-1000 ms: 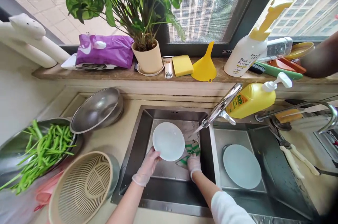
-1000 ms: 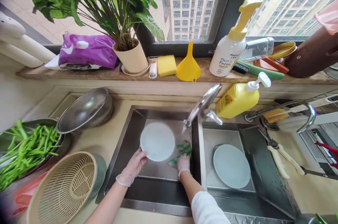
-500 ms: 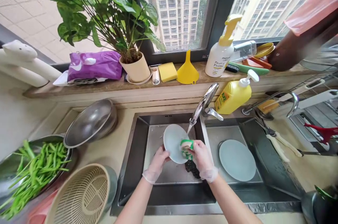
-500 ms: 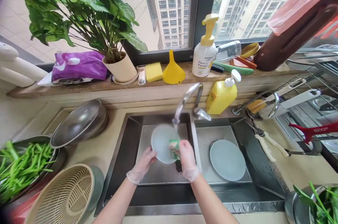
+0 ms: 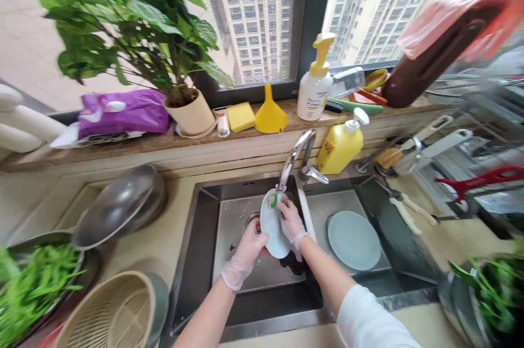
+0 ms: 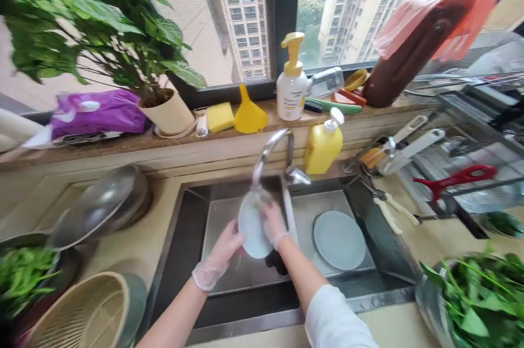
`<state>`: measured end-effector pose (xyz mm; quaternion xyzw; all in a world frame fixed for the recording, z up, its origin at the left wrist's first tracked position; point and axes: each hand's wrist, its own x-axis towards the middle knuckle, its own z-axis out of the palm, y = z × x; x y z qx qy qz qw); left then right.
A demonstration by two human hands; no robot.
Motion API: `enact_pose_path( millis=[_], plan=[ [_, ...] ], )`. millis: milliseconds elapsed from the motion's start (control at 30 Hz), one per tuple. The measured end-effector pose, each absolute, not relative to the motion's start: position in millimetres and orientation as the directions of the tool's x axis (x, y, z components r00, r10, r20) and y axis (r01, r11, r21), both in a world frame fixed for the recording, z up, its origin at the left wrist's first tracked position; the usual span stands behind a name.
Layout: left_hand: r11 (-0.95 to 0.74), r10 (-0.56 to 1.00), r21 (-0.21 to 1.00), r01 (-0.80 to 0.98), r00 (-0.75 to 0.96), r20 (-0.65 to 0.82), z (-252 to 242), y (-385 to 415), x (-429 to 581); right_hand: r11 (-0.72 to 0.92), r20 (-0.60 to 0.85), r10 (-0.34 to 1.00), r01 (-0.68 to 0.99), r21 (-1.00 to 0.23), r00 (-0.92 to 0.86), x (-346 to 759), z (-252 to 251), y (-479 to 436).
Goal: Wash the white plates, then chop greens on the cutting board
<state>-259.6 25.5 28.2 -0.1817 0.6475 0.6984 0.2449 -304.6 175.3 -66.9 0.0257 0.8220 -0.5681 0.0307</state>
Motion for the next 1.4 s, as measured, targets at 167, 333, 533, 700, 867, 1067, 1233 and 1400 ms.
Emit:
enact_pose_path(
  millis=[167, 333, 533, 700, 867, 1067, 1233, 1400],
  plan=[
    [0.047, 0.1, 0.794, -0.606, -0.788, -0.608, 17, 26, -269, 0.302, -0.242, 0.154, 0.279, -0.912, -0.958, -260, -72, 170],
    [0.122, 0.074, 0.749, -0.651, -0.747, -0.661, 0, 31, -271, 0.135, -0.28, 0.141, 0.299, -0.945, -0.95, -243, -65, 136],
    [0.142, 0.117, 0.814, -0.563, -0.807, -0.579, 24, 43, -254, 0.056, -0.324, 0.279, 0.352, -0.934, -0.904, -289, -61, 153],
    [0.105, 0.067, 0.816, -0.568, -0.815, -0.576, 16, 39, -253, 0.109, -0.421, 0.333, 0.478, -0.871, -0.844, -292, -73, 177],
    [0.092, 0.092, 0.793, -0.602, -0.788, -0.609, 0, 29, -263, 0.137, -0.453, 0.157, 0.474, -0.87, -0.878, -249, -62, 148],
    [0.147, 0.18, 0.75, -0.645, -0.728, -0.662, 4, 20, -254, 0.071, -0.491, 0.263, 0.524, -0.849, -0.83, -286, -60, 135],
    [0.151, 0.186, 0.77, -0.62, -0.747, -0.638, 8, 23, -244, 0.022, -0.53, 0.407, 0.588, -0.808, -0.744, -317, -72, 165],
    [0.123, 0.182, 0.795, -0.594, -0.774, -0.606, 13, 24, -255, 0.041, -0.467, 0.207, 0.485, -0.874, -0.86, -299, -61, 146]
  ],
)
